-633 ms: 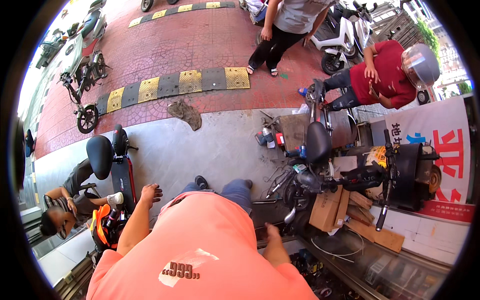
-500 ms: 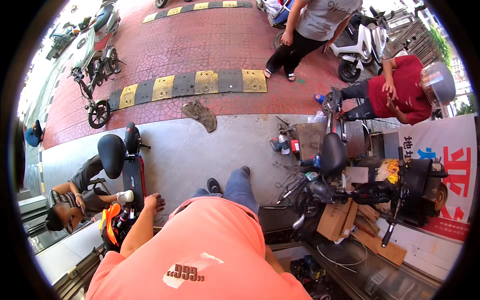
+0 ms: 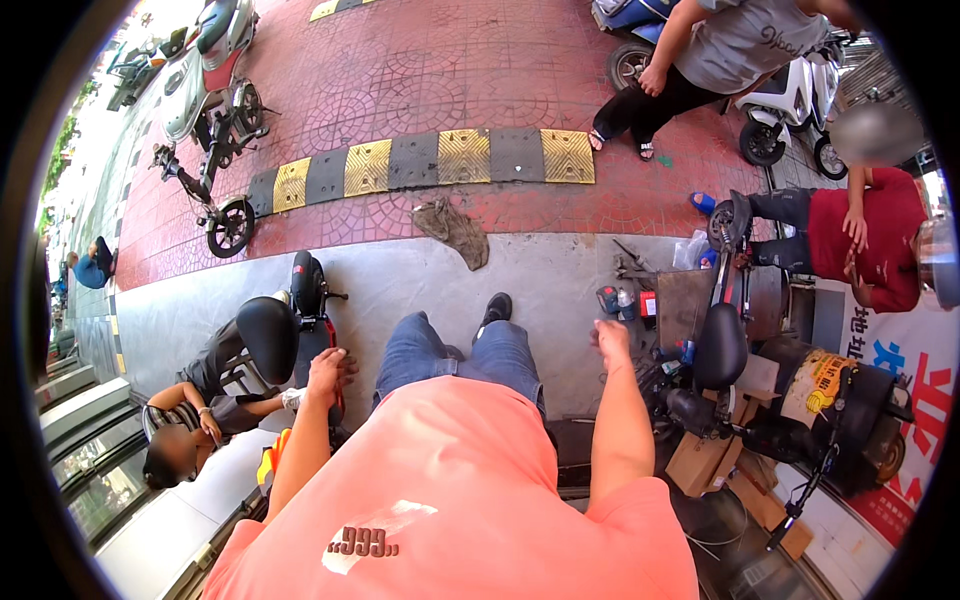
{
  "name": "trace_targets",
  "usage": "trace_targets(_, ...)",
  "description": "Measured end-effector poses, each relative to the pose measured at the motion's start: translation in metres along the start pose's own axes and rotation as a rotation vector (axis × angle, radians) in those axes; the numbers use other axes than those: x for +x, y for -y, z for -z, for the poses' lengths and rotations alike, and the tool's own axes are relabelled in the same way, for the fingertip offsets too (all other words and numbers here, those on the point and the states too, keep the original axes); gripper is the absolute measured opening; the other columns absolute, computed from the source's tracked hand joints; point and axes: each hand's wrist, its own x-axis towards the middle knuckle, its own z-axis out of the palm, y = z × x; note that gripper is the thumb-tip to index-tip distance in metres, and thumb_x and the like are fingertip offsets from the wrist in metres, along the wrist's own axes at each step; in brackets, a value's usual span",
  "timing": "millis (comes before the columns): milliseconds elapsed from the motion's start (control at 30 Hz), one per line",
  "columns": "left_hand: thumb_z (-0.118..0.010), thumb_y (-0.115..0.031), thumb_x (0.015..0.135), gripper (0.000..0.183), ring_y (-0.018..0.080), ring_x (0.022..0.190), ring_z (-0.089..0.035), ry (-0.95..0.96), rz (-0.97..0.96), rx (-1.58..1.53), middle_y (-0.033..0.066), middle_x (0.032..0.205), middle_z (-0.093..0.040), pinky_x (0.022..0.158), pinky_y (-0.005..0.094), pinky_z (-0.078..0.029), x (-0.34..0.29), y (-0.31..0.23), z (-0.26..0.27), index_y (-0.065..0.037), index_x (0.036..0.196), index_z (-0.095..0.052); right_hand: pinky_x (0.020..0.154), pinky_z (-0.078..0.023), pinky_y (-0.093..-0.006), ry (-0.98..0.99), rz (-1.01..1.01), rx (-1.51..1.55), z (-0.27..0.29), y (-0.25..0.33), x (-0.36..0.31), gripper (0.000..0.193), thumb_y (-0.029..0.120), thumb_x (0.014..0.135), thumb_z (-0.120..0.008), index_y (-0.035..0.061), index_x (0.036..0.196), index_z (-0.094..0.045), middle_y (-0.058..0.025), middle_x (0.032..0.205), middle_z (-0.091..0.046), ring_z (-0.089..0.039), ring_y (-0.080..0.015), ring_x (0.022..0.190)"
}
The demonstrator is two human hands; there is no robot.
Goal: The person manipulates the display and wiring on the handlebars of an electric scooter and opens the storage compartment under the seat.
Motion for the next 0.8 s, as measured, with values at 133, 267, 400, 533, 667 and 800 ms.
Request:
trace_targets(133,-0.060,-0.022,0.099,0.027,0.0173,0.079,-0.069,-0.004,-0.116,-0.010,0.0064,0.096,-0.073,0.068,0.0316,-0.053,0.026,-0.070,0.015,-0.003,0.118,-0.065,0.062,-0.049,-0.0281,-0.027,0.318,0.088,-0.048,0.182,-0.009,0.024,0.026,0.100,-0.066,0.0051,0.110,-0.069,-0.0032,0.089,-0.071,-0.068,-0.0143,0.075)
trace_targets(267,-0.060,-0.020,0.099,0.025,0.0184,0.077,-0.069,0.033,-0.045,0.128,0.0072,0.094,-0.072,0.065,0.0332,-0.053,0.077,-0.098,0.052,-0.003,0.116,-0.066,0.065,-0.051,-0.0278,0.037,0.562,0.068,-0.116,0.265,-0.053,0.029,0.026,0.099,-0.067,0.0000,0.112,-0.070,-0.0046,0.089,-0.072,-0.068,-0.0129,0.076)
trace_targets(400,-0.059,-0.018,0.096,0.023,0.0212,0.064,-0.067,0.070,0.072,0.334,0.0079,0.085,-0.071,0.054,0.0364,-0.049,0.144,-0.112,0.092,-0.005,0.113,-0.067,0.064,-0.051,-0.0284,0.017,0.402,-0.053,-0.172,0.188,-0.055,0.029,0.028,0.099,-0.068,0.0035,0.113,-0.070,-0.0042,0.092,-0.073,-0.069,-0.0137,0.076)
trace_targets(533,-0.055,-0.015,0.095,0.014,0.0217,0.059,-0.064,-0.044,0.224,0.121,0.0058,0.076,-0.067,0.046,0.0353,-0.044,0.212,-0.128,0.135,-0.011,0.103,-0.065,0.058,-0.048,-0.0296,0.081,-0.012,-0.295,-0.190,0.067,-0.099,0.032,0.029,0.094,-0.071,0.0021,0.112,-0.073,-0.0054,0.088,-0.073,-0.069,-0.0146,0.070)
trace_targets(667,-0.055,-0.021,0.098,0.018,0.0189,0.062,-0.063,-0.020,0.210,0.082,0.0062,0.083,-0.067,0.050,0.0306,-0.046,0.241,-0.167,0.128,-0.010,0.112,-0.061,0.076,-0.057,-0.0393,0.111,-0.317,-0.466,-0.151,-0.039,-0.145,0.037,0.030,0.092,-0.071,-0.0039,0.105,-0.076,-0.0170,0.101,-0.076,-0.072,-0.0250,0.088)
trace_targets(800,-0.056,-0.026,0.099,0.026,0.0189,0.071,-0.065,0.078,0.179,0.082,0.0065,0.092,-0.069,0.060,0.0366,-0.053,0.284,-0.156,0.137,-0.010,0.119,-0.060,0.073,-0.056,-0.0423,-0.052,-0.454,-0.294,-0.132,0.002,-0.166,0.030,0.025,0.091,-0.074,-0.0024,0.102,-0.076,-0.0124,0.093,-0.074,-0.070,-0.0276,0.086)
